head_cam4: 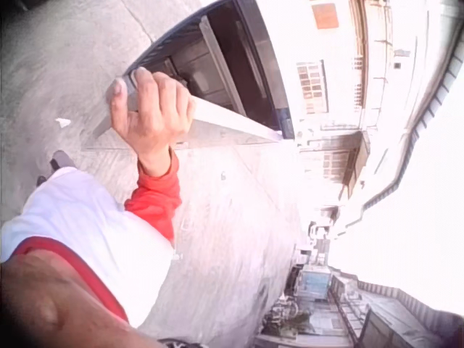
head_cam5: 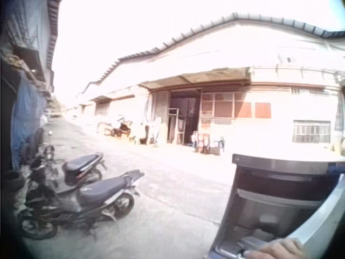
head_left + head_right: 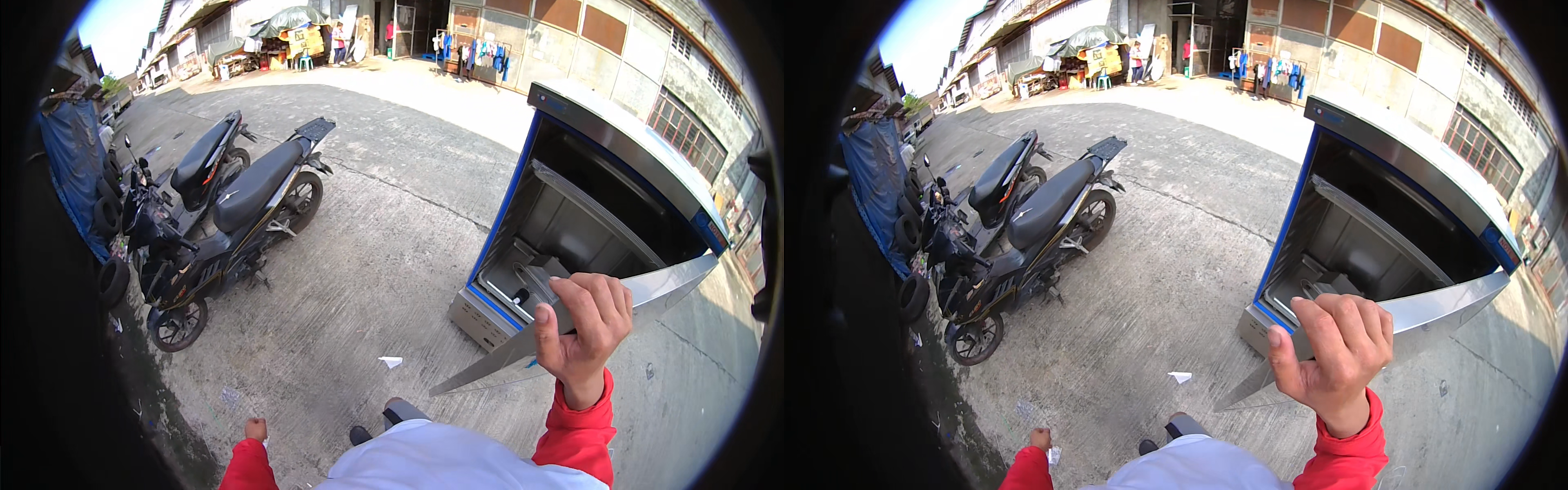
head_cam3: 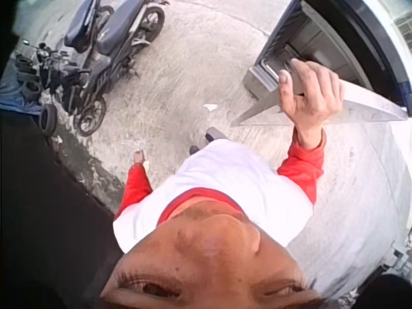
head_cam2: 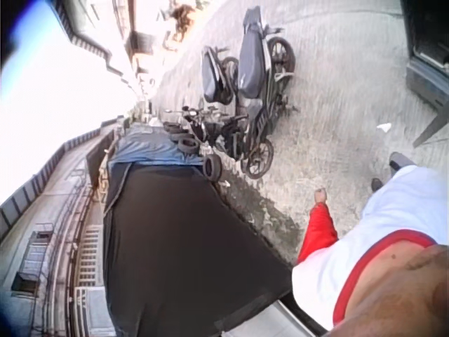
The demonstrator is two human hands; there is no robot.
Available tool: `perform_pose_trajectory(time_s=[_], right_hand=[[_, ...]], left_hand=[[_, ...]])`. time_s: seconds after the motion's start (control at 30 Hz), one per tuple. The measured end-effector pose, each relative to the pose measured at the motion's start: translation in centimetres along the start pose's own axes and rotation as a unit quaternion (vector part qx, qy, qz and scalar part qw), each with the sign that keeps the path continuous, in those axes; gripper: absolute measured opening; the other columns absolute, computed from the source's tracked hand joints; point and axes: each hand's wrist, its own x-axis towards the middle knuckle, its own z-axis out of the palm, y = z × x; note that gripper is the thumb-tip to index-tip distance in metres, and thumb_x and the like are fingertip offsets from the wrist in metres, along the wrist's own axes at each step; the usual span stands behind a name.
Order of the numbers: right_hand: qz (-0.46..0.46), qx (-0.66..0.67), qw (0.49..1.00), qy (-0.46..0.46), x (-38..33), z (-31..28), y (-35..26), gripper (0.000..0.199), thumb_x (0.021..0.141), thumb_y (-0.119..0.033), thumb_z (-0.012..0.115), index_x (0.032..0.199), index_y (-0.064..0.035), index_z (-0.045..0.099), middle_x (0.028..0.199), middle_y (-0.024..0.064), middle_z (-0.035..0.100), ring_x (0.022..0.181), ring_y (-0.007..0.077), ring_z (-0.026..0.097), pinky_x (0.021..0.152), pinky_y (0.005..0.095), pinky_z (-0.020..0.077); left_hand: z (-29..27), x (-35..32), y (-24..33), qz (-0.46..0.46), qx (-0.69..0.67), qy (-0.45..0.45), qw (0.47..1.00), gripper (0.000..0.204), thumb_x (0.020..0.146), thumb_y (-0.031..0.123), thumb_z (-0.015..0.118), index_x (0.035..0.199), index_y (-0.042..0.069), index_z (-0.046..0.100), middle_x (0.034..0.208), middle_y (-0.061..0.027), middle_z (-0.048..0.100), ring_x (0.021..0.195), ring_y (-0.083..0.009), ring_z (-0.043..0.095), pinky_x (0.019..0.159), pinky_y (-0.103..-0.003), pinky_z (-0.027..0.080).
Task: The person lifts a white cabinet with blue trim and wheels it along a paved alleyway. They navigate past parked motorcycles and a white car, then set the cabinet down near a truck before walking away.
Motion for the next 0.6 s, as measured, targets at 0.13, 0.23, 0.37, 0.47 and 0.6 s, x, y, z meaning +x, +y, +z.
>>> perform_pose_trajectory(time_s=[0.13, 0.23, 0.37, 0.47, 0.6], right_hand=[[0.021, -0.039, 0.999, 0.028, 2.9, 9.8, 1.1, 0.024, 0.081, -0.031, 0.071, 0.084, -0.0077, 0.072, 0.074, 0.0051, 0.064, 0.068, 0.0216, 0.062, 0.067, 0.0344, 0.0436], [0.047, -0.098, 0.993, 0.035, 4.6, 15.9, 3.2, 0.025, 0.083, -0.032, 0.071, 0.087, -0.0071, 0.072, 0.076, 0.0060, 0.067, 0.070, 0.0221, 0.065, 0.069, 0.0346, 0.0452], [0.079, -0.196, 0.976, 0.043, 8.1, 23.3, 7.3, 0.035, 0.083, -0.034, 0.072, 0.105, -0.0061, 0.074, 0.100, 0.0105, 0.072, 0.095, 0.0290, 0.069, 0.083, 0.0386, 0.0509], [0.106, -0.312, 0.944, 0.014, 10.7, 29.2, 11.3, 0.054, 0.081, -0.038, 0.075, 0.127, -0.0111, 0.070, 0.135, 0.0167, 0.062, 0.127, 0.0409, 0.057, 0.101, 0.0432, 0.0495], [0.167, -0.340, 0.924, -0.050, 13.1, 36.8, 17.4, 0.086, 0.080, -0.044, 0.078, 0.154, -0.0187, 0.044, 0.159, 0.0196, 0.035, 0.148, 0.0486, 0.027, 0.115, 0.0606, 0.0297]], left_hand=[[-6.5, 20.0, 33.1, 0.206, -0.080, 0.002, 0.975, 0.028, 0.099, 0.028, 0.063, 0.101, 0.001, 0.068, 0.081, -0.0082, 0.069, 0.077, -0.0195, 0.066, 0.073, -0.037, 0.053], [-2.1, 18.6, 59.4, 0.337, -0.161, -0.050, 0.926, 0.028, 0.104, 0.030, 0.056, 0.108, 0.004, 0.065, 0.080, -0.0017, 0.061, 0.066, -0.0105, 0.056, 0.061, -0.026, 0.048], [9.3, 18.1, 76.1, 0.468, -0.104, -0.254, 0.840, 0.031, 0.103, 0.032, 0.059, 0.111, 0.003, 0.064, 0.090, -0.0042, 0.066, 0.074, -0.0100, 0.060, 0.063, -0.027, 0.051], [16.6, 14.1, 84.4, 0.505, 0.123, -0.429, 0.739, 0.040, 0.101, 0.037, 0.061, 0.124, 0.004, 0.062, 0.097, -0.0088, 0.068, 0.082, -0.0147, 0.063, 0.072, -0.033, 0.053], [22.4, 8.7, 96.3, 0.610, 0.103, -0.423, 0.662, 0.049, 0.102, 0.041, 0.058, 0.135, 0.004, 0.057, 0.108, -0.0150, 0.069, 0.093, -0.0234, 0.066, 0.084, -0.038, 0.053]])
